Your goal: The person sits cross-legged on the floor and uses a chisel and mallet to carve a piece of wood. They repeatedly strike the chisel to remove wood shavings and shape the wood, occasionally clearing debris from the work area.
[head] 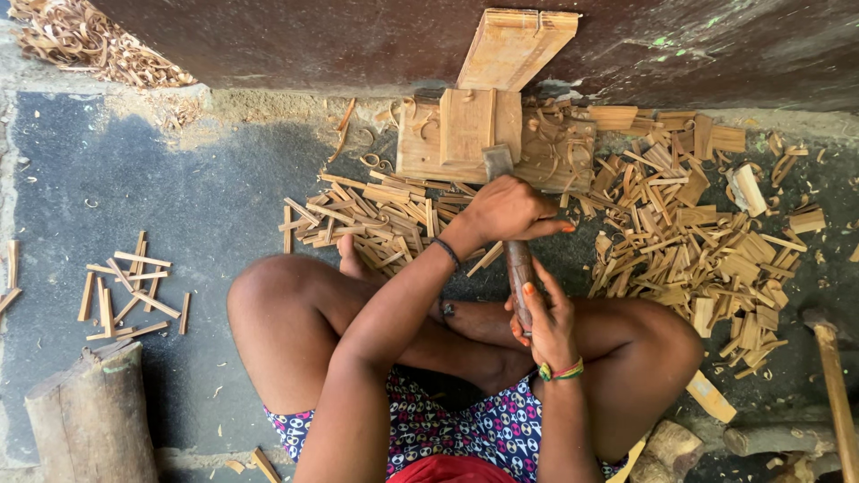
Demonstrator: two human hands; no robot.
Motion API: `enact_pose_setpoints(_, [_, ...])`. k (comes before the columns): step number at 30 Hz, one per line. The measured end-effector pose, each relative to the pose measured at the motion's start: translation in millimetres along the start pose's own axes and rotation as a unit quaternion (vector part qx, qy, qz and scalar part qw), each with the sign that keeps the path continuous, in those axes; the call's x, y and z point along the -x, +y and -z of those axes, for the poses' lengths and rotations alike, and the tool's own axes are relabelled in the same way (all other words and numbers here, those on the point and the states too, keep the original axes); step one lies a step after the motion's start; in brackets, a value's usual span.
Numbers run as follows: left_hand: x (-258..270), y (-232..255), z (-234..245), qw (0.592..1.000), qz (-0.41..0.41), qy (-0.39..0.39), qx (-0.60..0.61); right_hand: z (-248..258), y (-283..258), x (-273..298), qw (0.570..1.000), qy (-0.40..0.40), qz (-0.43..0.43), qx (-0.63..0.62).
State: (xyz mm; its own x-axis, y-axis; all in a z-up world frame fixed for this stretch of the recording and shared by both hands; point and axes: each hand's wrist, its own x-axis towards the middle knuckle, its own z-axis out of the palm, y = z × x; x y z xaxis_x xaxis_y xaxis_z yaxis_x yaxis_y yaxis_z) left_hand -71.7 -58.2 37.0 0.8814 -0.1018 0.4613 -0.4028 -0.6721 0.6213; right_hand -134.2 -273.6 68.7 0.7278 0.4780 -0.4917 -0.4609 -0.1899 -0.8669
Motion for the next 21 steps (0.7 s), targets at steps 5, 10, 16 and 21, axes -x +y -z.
enact_pose_setpoints(5, [-0.8,-8.9,-3.1,0.999,0.039,-0.025,0.017,-5.9,4.6,-3.4,1.000,0.011,-0.013,-0.007])
enact_pose_setpoints(10, [-8.0,-20.8,2.0,0.997,0.049,-0.054,0.018,-18.4,6.4,-11.1,1.000,0.013,-0.025,-0.001])
enact_pose_setpoints(16, [-24.6,-35.2,23.1,0.988,0.087,-0.126,0.007,-36.4,1.3,-30.1,0.998,0.022,-0.048,-0.022])
enact_pose_setpoints(21, [-24.7,-47.6,17.2,0.987,0.089,-0.131,0.013,-50.4,1.2,-39.7,0.998,0.021,-0.040,-0.031])
